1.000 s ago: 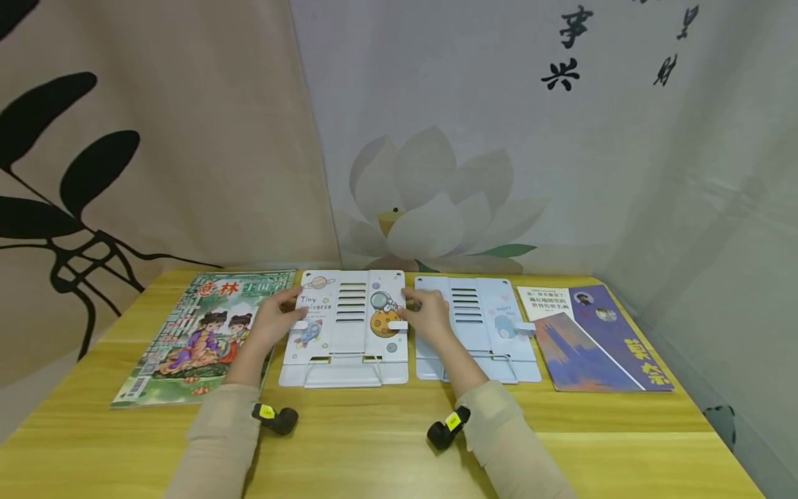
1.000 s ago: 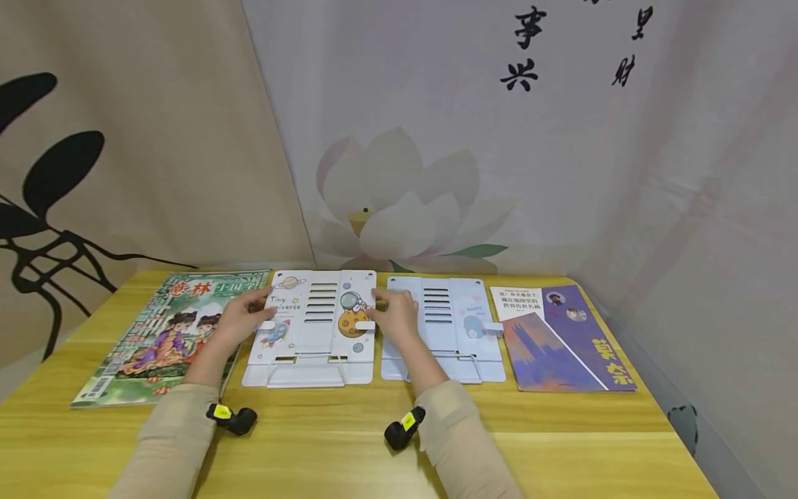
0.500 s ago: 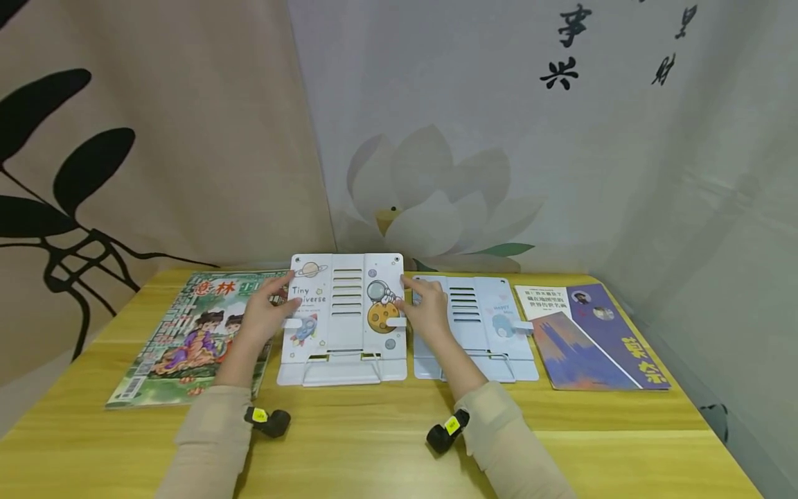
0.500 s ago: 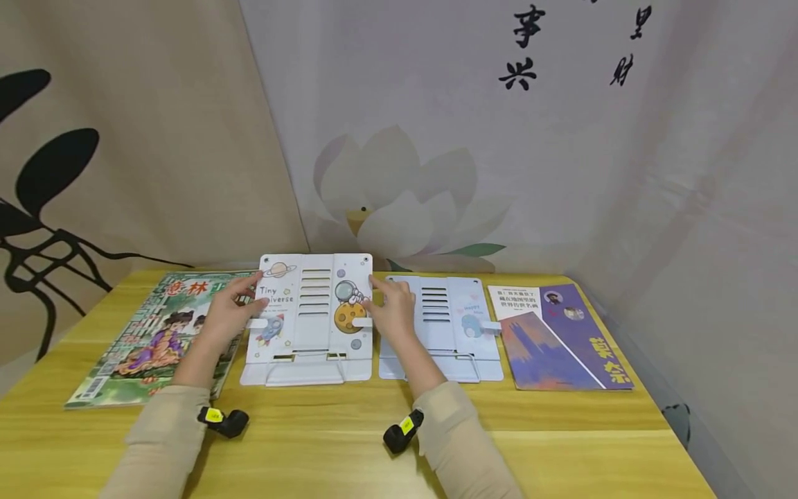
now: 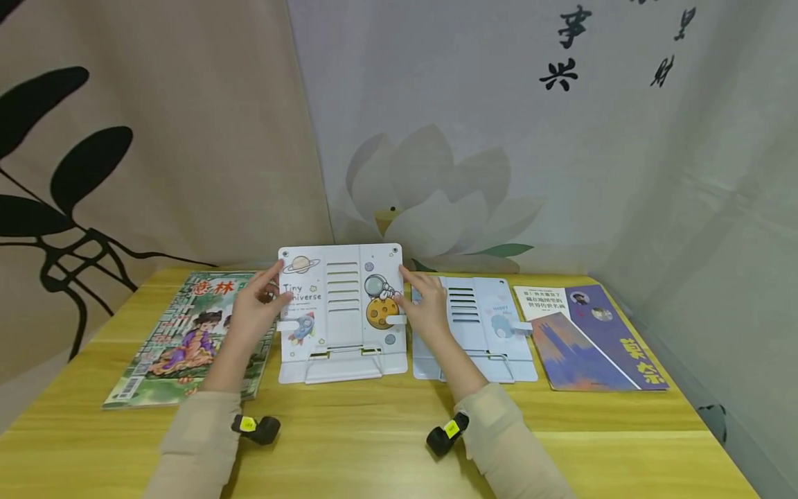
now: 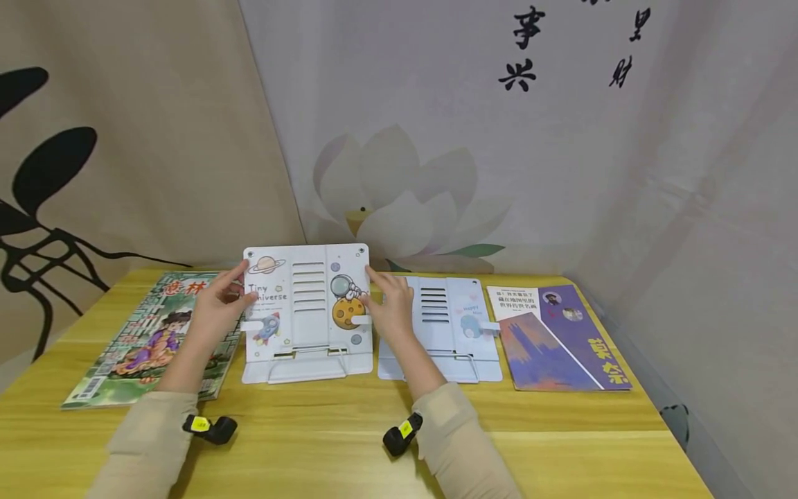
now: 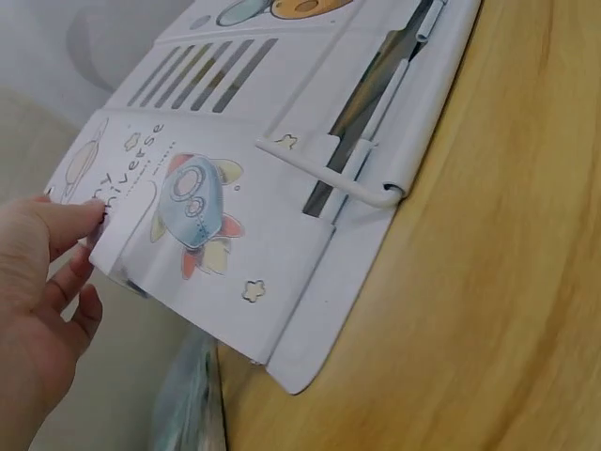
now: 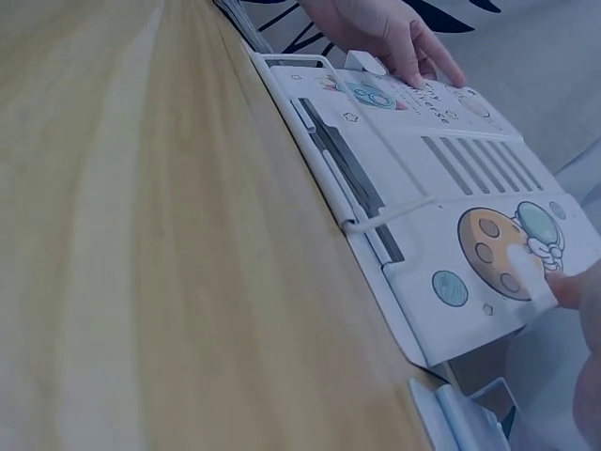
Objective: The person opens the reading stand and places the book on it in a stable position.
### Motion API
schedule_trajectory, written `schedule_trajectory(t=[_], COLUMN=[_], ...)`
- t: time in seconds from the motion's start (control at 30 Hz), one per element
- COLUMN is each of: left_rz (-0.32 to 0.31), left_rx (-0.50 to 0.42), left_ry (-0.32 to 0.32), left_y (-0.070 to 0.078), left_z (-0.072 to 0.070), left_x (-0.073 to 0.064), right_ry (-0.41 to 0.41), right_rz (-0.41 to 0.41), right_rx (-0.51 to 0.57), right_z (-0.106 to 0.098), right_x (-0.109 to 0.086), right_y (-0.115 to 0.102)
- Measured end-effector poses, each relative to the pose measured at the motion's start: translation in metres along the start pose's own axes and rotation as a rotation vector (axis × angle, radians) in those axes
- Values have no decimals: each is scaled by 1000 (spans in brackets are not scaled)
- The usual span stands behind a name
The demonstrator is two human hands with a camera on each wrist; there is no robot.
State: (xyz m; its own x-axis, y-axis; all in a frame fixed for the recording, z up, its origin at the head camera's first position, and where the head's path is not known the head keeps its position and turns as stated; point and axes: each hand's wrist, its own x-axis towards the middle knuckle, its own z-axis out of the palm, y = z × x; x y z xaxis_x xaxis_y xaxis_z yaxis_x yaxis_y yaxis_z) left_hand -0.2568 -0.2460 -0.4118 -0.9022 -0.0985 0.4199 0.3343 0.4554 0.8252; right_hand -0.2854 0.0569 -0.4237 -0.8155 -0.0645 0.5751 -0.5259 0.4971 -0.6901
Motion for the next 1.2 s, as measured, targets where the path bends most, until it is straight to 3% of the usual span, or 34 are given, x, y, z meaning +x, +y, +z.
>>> schedule_trajectory(t=[0.2,0.73,0.93,1.2], left_rz=[18,130,142,193], left_rx=[-10,-13,14,45], left_ry=[35,66,79,88], left_y=[10,26,32,41], left_z=[-5,-20,-24,-22], left_x=[-5,-35,-38,-38], right_ry=[10,30,30,20], right_rz=[-37,-152,-160,-140], right_rx=[-10,-71,-78,40], right_z=[-2,1,3,-5], right_x=[1,0,1,-1], right_y=[-4,-14,-16,-21])
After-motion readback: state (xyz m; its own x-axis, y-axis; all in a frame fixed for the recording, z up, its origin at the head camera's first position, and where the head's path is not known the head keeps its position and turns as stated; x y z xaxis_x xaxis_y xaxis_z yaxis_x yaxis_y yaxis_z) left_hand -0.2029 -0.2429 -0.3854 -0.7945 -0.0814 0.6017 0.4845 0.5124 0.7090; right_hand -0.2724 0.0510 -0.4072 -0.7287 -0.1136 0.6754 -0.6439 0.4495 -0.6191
